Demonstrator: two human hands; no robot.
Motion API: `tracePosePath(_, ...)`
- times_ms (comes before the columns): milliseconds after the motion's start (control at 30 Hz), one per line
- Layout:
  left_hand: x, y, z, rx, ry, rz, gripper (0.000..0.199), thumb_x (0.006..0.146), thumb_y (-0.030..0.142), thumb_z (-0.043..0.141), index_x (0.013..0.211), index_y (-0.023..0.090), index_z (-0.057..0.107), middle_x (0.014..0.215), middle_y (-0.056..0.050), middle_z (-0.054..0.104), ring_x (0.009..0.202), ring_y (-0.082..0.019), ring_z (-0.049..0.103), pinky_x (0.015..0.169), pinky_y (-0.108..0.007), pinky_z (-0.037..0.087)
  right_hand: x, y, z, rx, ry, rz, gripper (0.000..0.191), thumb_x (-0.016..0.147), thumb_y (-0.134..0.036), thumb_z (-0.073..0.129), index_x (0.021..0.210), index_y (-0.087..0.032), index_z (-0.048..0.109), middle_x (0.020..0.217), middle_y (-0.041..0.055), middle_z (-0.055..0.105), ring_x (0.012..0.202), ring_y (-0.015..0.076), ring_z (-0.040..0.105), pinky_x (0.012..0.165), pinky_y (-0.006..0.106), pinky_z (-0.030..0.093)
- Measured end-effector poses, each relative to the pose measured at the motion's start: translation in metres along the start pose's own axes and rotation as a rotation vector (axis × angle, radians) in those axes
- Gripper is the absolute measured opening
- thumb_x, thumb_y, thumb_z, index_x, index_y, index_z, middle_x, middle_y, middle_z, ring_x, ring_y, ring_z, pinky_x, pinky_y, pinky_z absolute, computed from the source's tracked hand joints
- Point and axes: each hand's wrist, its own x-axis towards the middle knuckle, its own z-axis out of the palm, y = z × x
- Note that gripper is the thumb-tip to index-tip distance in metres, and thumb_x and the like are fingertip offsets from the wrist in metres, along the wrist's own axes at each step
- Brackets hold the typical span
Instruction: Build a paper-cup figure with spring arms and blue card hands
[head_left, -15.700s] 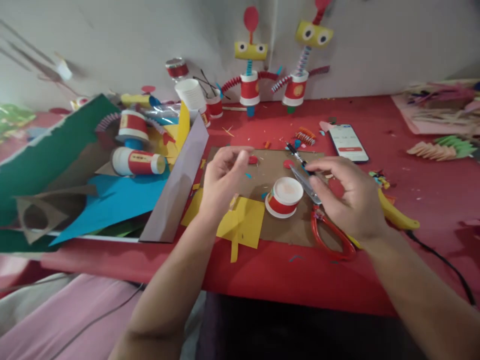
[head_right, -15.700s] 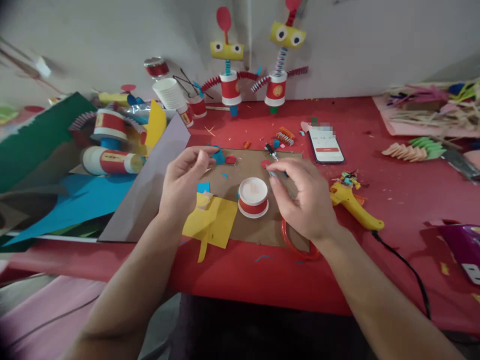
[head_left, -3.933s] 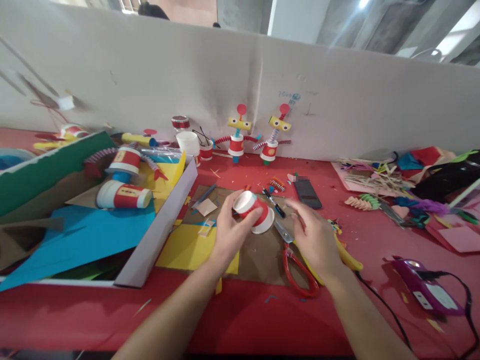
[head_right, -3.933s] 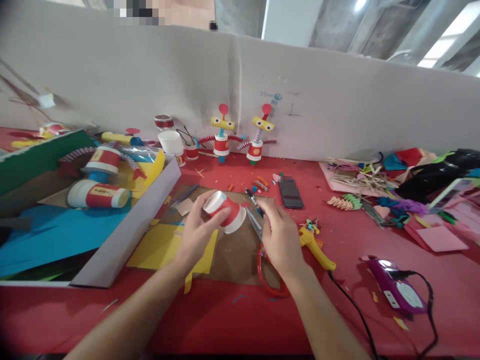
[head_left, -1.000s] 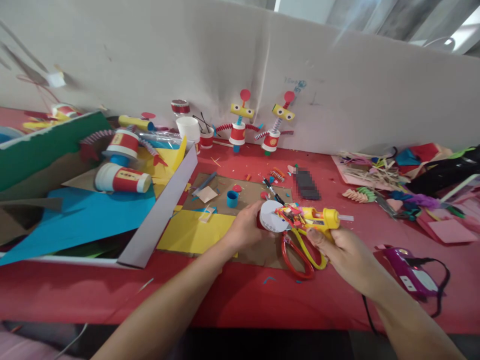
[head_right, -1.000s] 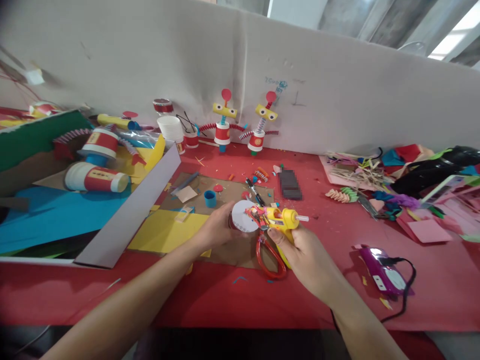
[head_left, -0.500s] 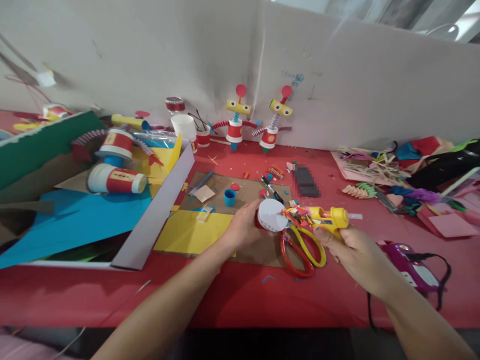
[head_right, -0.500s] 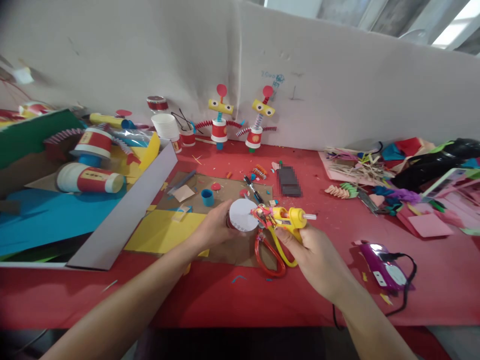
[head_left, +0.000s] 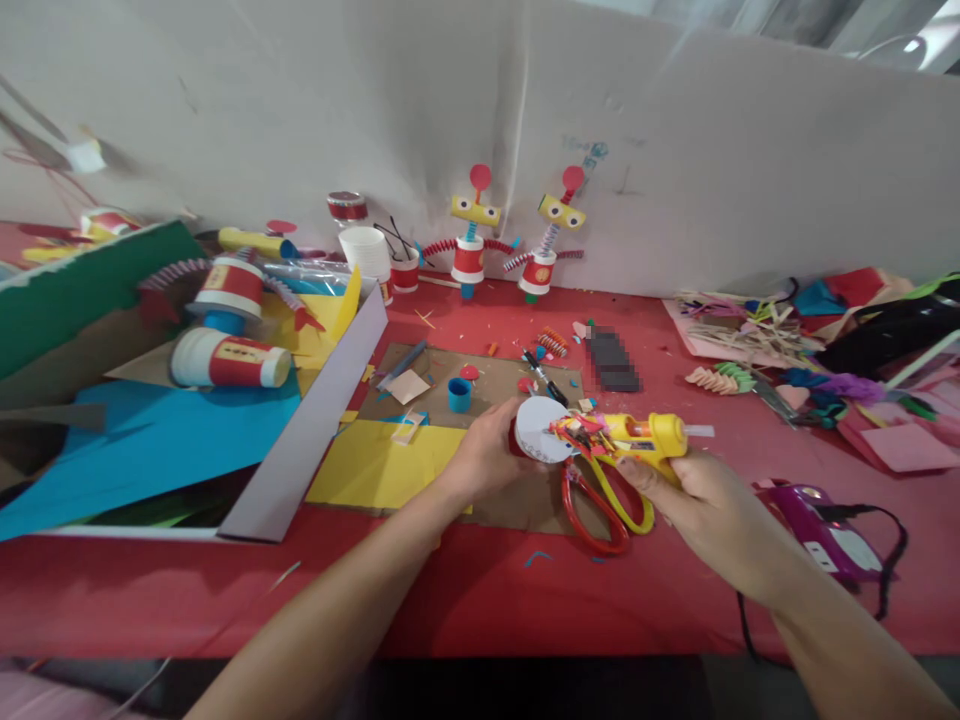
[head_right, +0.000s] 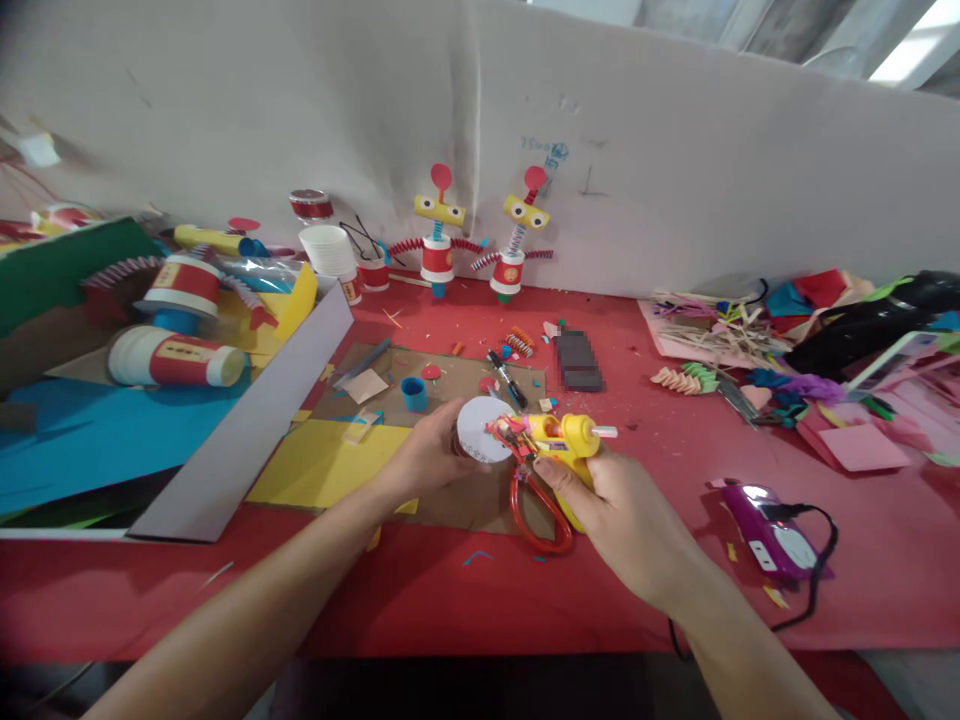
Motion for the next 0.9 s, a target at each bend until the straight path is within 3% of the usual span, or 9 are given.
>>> tracePosePath(233,0.000,0.004,-0.003,0.035,-0.006,-0.038,0.062,0.058,0.023,0.081,0.114,0.019,0.056,0.112,-0.007,0.066,0.102,-0.026,0.062,0.083,-0.034,0.048,0.008,0.004,-0.005,-0.064,0.049,0.029,0.053,0.087,-0.062,0.042,0.053,-0.023,0.034,0.050,-0.0057,0.027,0.047,0.0096,0.027,0.041,0.024,0.023)
tracePosePath(367,0.000,0.002,-0.002,0.005,-0.004,-0.045,0.063,0.057,0.021,0.081,0.114,0.021,0.056,0.108,-0.005,0.067,0.099,-0.024,0.063,0.081,-0.033,0.048,0.012,-0.003,-0.003,-0.025,-0.011,0.004,0.050,0.089,-0.060,0.040,0.058,-0.021,0.044,0.053,-0.0043,0.035,0.050,0.0106,0.032,0.043,0.024,0.027)
tracePosePath(633,0.000,0.001,-0.002,0.036,-0.008,-0.038,0.060,0.057,0.022,0.080,0.112,0.020,0.057,0.109,-0.006,0.067,0.099,-0.025,0.062,0.079,-0.033,0.048,0.008,0.002,-0.012,-0.109,0.018,-0.001,0.049,0.087,-0.057,0.043,0.054,-0.023,0.029,0.051,-0.0055,0.025,0.047,0.0098,0.025,0.040,0.025,0.020)
tracePosePath(767,-0.001,0.001,-0.001,0.005,-0.004,-0.038,0.060,0.058,0.021,0.080,0.113,0.020,0.056,0.108,-0.005,0.067,0.096,-0.023,0.063,0.078,-0.032,0.048,0.018,-0.002,-0.010,-0.097,0.045,-0.019,0.051,0.088,-0.059,0.042,0.054,-0.022,0.035,0.051,-0.0049,0.032,0.048,0.0099,0.029,0.041,0.024,0.023)
tracePosePath(900,-0.001,0.000,-0.001,-0.019,-0.001,-0.028,0.061,0.057,0.020,0.081,0.112,0.021,0.056,0.106,-0.004,0.068,0.096,-0.023,0.063,0.079,-0.032,0.049,0.014,-0.008,-0.007,-0.069,-0.028,-0.020,0.050,0.089,-0.058,0.043,0.055,-0.021,0.044,0.050,-0.0042,0.038,0.048,0.0107,0.034,0.042,0.024,0.027)
